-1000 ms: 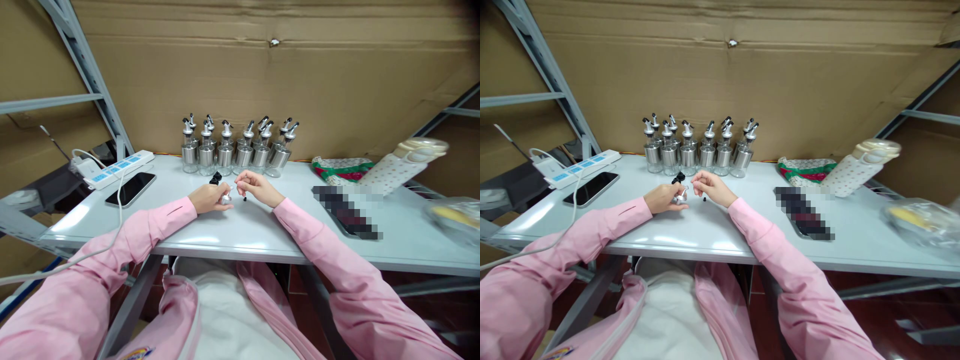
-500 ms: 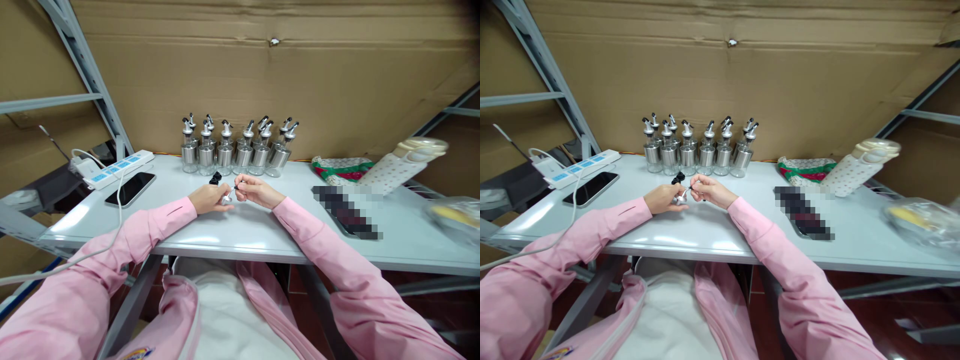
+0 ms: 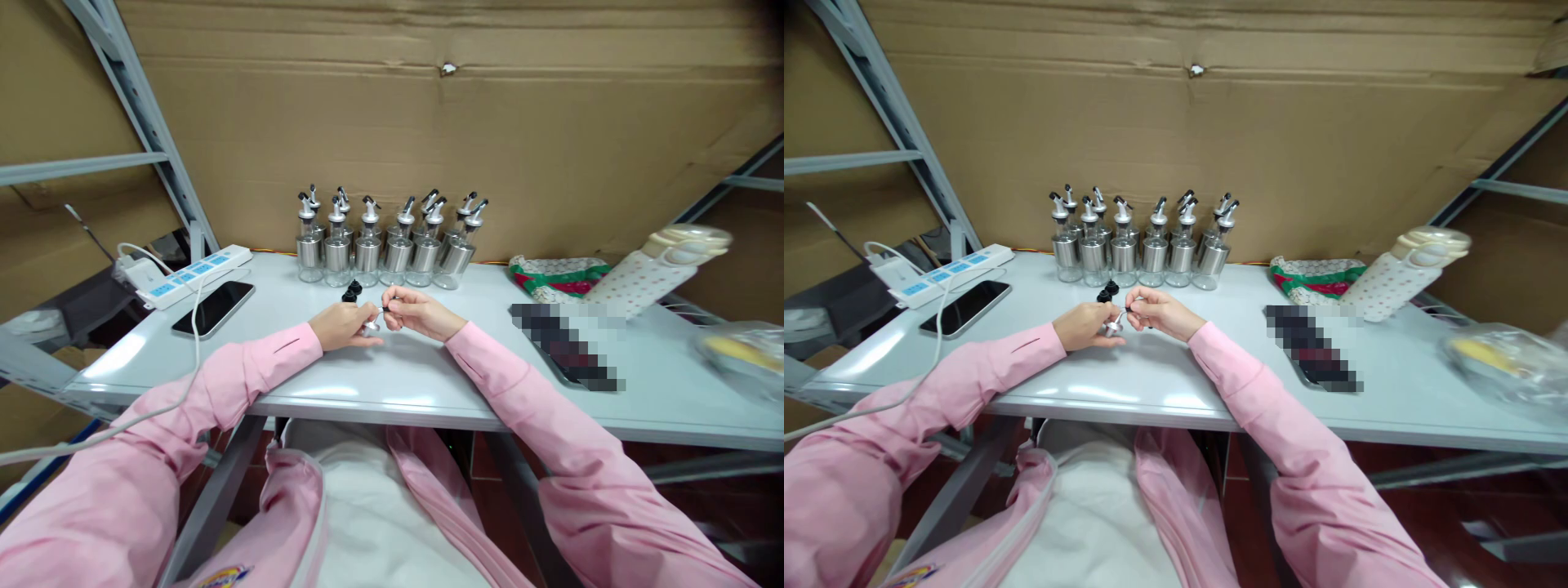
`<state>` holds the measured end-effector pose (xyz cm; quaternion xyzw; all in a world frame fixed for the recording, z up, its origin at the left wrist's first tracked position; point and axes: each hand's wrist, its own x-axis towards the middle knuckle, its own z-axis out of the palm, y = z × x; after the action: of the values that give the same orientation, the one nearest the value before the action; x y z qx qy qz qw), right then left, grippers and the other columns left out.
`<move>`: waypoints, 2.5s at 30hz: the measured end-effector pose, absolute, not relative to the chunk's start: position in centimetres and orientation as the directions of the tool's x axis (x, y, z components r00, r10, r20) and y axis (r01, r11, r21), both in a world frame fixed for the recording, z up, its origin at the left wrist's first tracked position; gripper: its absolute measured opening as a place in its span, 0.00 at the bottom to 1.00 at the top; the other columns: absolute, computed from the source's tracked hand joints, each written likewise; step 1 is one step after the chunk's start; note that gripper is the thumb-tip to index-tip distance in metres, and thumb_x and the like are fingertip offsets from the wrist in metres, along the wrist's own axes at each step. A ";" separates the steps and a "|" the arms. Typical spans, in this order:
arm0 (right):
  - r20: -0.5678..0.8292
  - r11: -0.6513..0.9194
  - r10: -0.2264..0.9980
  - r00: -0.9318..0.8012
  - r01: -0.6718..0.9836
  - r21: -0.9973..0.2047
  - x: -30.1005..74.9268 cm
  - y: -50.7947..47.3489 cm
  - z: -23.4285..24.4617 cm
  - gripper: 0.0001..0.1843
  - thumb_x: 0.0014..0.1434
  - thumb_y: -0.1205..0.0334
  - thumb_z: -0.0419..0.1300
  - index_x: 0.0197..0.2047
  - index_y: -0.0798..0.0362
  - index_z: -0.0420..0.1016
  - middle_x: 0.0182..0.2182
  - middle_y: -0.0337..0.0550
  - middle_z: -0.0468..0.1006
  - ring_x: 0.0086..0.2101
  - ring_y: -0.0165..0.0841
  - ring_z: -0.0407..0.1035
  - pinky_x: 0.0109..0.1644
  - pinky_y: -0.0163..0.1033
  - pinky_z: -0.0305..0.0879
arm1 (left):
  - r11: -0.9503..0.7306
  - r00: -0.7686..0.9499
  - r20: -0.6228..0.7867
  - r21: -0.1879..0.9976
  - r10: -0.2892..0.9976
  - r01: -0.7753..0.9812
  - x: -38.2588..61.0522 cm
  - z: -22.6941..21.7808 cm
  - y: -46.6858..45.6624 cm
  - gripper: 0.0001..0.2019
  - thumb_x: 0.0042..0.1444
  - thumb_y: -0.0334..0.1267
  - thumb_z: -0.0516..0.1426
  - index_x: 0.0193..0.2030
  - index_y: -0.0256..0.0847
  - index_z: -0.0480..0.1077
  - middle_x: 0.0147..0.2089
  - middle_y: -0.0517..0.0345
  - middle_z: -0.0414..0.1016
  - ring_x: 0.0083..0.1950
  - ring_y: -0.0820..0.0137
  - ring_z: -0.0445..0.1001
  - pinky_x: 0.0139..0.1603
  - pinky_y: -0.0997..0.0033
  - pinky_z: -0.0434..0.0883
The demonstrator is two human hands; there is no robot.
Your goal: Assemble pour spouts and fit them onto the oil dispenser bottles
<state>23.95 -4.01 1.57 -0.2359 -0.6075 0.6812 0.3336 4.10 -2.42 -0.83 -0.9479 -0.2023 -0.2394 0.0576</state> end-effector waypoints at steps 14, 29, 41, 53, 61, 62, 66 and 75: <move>0.075 -0.087 0.704 -0.706 -0.190 -0.978 24.2 -4.1 1.6 0.12 0.52 0.63 0.59 0.40 0.56 0.65 0.21 0.35 0.71 0.24 0.24 0.65 0.33 0.33 0.59 | -0.941 0.797 0.530 0.007 0.290 0.338 4.2 -1.1 -2.7 0.20 0.59 0.55 0.41 0.35 0.38 0.55 0.23 0.62 0.67 0.22 0.75 0.66 0.24 0.76 0.61; -0.003 -0.172 0.656 -0.755 -0.146 -0.974 24.4 -3.9 1.4 0.14 0.48 0.71 0.54 0.41 0.60 0.69 0.24 0.40 0.72 0.26 0.27 0.66 0.34 0.34 0.60 | -0.911 0.824 0.471 -0.093 0.315 0.401 4.4 -1.6 -2.8 0.23 0.60 0.55 0.36 0.39 0.37 0.59 0.21 0.60 0.68 0.22 0.73 0.68 0.27 0.74 0.63; 0.016 -0.164 0.658 -0.753 -0.165 -0.973 24.4 -3.9 1.1 0.13 0.48 0.70 0.56 0.40 0.60 0.69 0.24 0.39 0.70 0.25 0.26 0.64 0.32 0.33 0.60 | -0.899 0.826 0.476 -0.147 0.302 0.413 4.3 -1.9 -2.5 0.17 0.60 0.50 0.41 0.39 0.37 0.58 0.22 0.61 0.67 0.23 0.73 0.68 0.27 0.75 0.64; 0.071 -0.094 0.741 -0.667 -0.207 -0.974 23.8 -4.2 1.6 0.10 0.43 0.75 0.54 0.31 0.58 0.68 0.19 0.35 0.66 0.21 0.24 0.59 0.28 0.32 0.55 | -0.929 0.777 0.549 0.002 0.309 0.369 4.2 -0.8 -2.6 0.15 0.59 0.48 0.46 0.43 0.38 0.53 0.25 0.61 0.68 0.25 0.73 0.69 0.27 0.75 0.62; 0.109 -0.047 0.781 -0.615 -0.233 -0.971 24.0 -4.2 1.8 0.10 0.46 0.67 0.57 0.35 0.57 0.69 0.24 0.39 0.71 0.26 0.27 0.66 0.33 0.34 0.59 | -0.878 0.741 0.507 0.069 0.440 0.475 3.5 0.1 -2.0 0.14 0.57 0.48 0.48 0.41 0.39 0.56 0.26 0.63 0.66 0.23 0.75 0.66 0.27 0.76 0.62; 0.102 -0.038 0.788 -0.607 -0.213 -0.976 24.0 -4.2 1.8 0.10 0.47 0.65 0.58 0.35 0.57 0.69 0.24 0.39 0.71 0.27 0.27 0.66 0.33 0.35 0.60 | -0.875 0.741 0.499 0.078 0.449 0.477 3.5 0.2 -2.0 0.14 0.57 0.48 0.47 0.41 0.39 0.56 0.26 0.62 0.66 0.23 0.75 0.66 0.27 0.76 0.62; 0.117 0.035 0.843 -0.525 -0.165 -0.986 23.7 -4.3 1.9 0.13 0.47 0.58 0.63 0.34 0.56 0.68 0.21 0.35 0.70 0.24 0.25 0.64 0.31 0.34 0.58 | -0.879 0.742 0.483 0.151 0.464 0.451 3.0 0.8 -1.6 0.17 0.57 0.51 0.46 0.43 0.38 0.56 0.32 0.58 0.69 0.27 0.73 0.68 0.31 0.74 0.65; 0.175 0.107 0.966 -0.190 -0.323 -0.940 23.9 -3.3 1.8 0.19 0.46 0.48 0.63 0.26 0.52 0.59 0.18 0.30 0.64 0.21 0.23 0.60 0.28 0.33 0.59 | -0.632 0.423 0.472 0.514 0.773 0.581 1.4 -0.2 1.6 0.13 0.56 0.36 0.45 0.47 0.37 0.60 0.42 0.53 0.72 0.42 0.70 0.71 0.41 0.70 0.68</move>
<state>23.91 -3.35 1.79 -0.3207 -0.5013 0.5864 0.5495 1.43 1.64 -0.19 -0.8324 -0.4066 -0.3508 -0.1372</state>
